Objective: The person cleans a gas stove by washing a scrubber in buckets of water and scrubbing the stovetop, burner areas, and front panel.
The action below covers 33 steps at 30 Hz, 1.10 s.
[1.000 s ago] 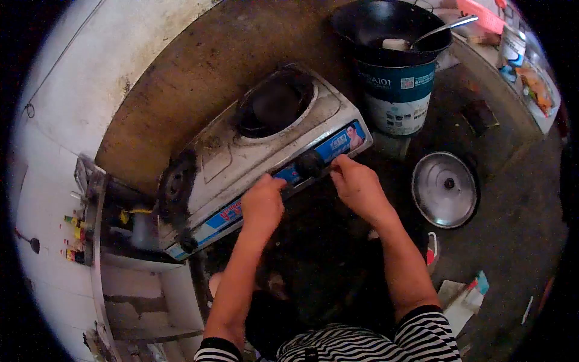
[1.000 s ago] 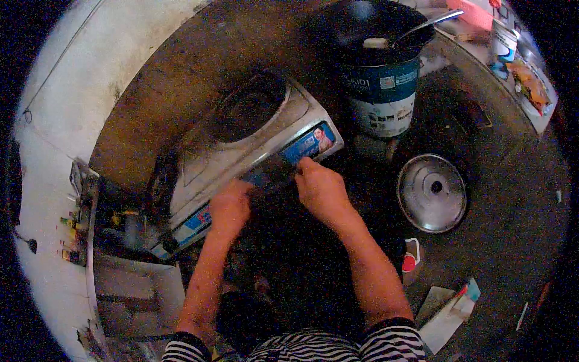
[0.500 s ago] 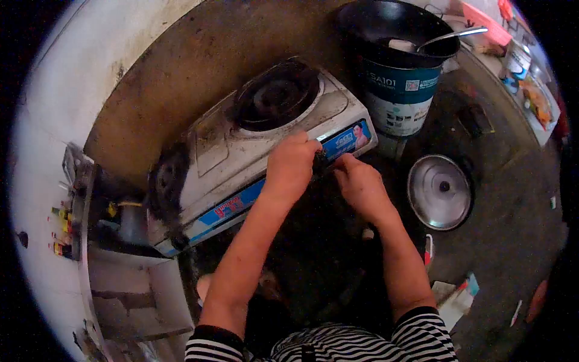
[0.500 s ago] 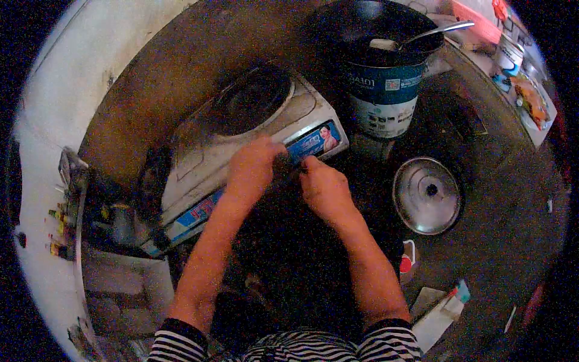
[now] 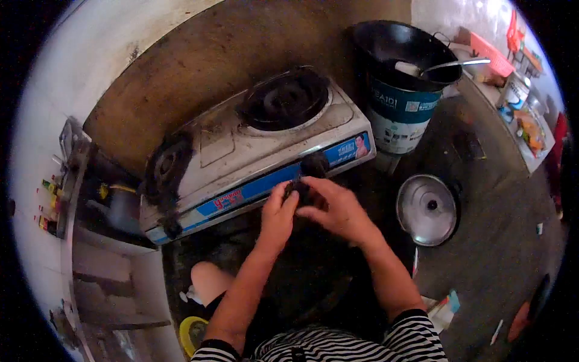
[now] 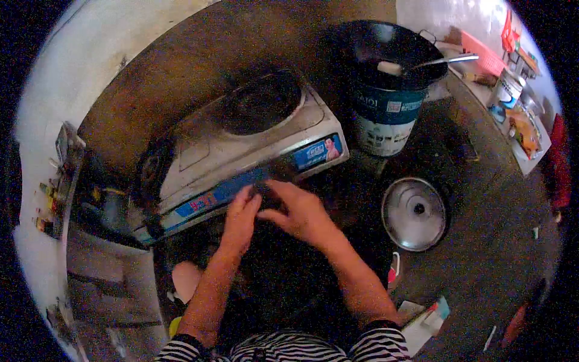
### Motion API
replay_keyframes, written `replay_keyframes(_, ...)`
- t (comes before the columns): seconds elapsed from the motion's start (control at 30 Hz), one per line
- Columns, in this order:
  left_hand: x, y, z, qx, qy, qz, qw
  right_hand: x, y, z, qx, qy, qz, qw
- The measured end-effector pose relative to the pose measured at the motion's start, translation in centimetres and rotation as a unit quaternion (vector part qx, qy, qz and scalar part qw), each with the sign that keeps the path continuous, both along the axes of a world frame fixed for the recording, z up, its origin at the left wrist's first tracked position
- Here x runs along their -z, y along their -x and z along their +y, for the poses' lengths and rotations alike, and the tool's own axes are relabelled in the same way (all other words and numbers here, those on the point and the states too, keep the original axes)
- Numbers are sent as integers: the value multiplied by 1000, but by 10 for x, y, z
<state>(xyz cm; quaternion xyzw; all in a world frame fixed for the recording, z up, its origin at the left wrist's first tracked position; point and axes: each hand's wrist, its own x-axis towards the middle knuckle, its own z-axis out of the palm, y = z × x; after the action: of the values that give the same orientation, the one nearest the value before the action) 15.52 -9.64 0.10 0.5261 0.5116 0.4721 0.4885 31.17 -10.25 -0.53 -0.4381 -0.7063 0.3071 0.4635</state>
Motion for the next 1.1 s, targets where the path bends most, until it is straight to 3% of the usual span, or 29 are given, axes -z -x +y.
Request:
replay_keyframes(0.03,-4,-6,-6,12,101,-171,980,-4,5,-4,25,-18,-49,998)
replay_keyframes(0.17,-8,-6,-13,135,150,-202,958,-8,9,-9,59,-1,-124,991)
replay_keyframes(0.27,15,8,-2,219,65,-109,967,0,-3,-1,98,-57,-93,989)
replay_keyframes(0.3,12,13,-1,232,-34,-11,972,4,-9,4,121,-63,-82,987)
replay_keyframes(0.37,0,25,3,238,-227,181,927,-5,-22,12,193,-48,-58,978)
replay_keyframes(0.47,-3,48,18,56,-367,415,831,-4,-45,36,238,-129,-92,958)
replay_keyframes(0.6,5,81,37,-80,-385,486,780,6,-52,67,140,-148,-208,957)
replay_keyframes(0.67,14,101,50,-92,-377,492,780,3,-48,75,94,-217,-258,937)
replay_keyframes(0.87,26,105,55,-86,-369,490,785,-30,-21,82,21,-156,-340,927)
replay_keyframes(0.97,29,104,54,-88,-368,491,785,-37,-7,85,54,-107,-341,933)
replay_keyframes(1.07,31,102,56,-94,-369,496,780,-36,11,95,-50,-235,-389,889)
replay_keyframes(1.1,31,103,56,-95,-368,500,778,-38,15,96,-88,-196,-379,900)
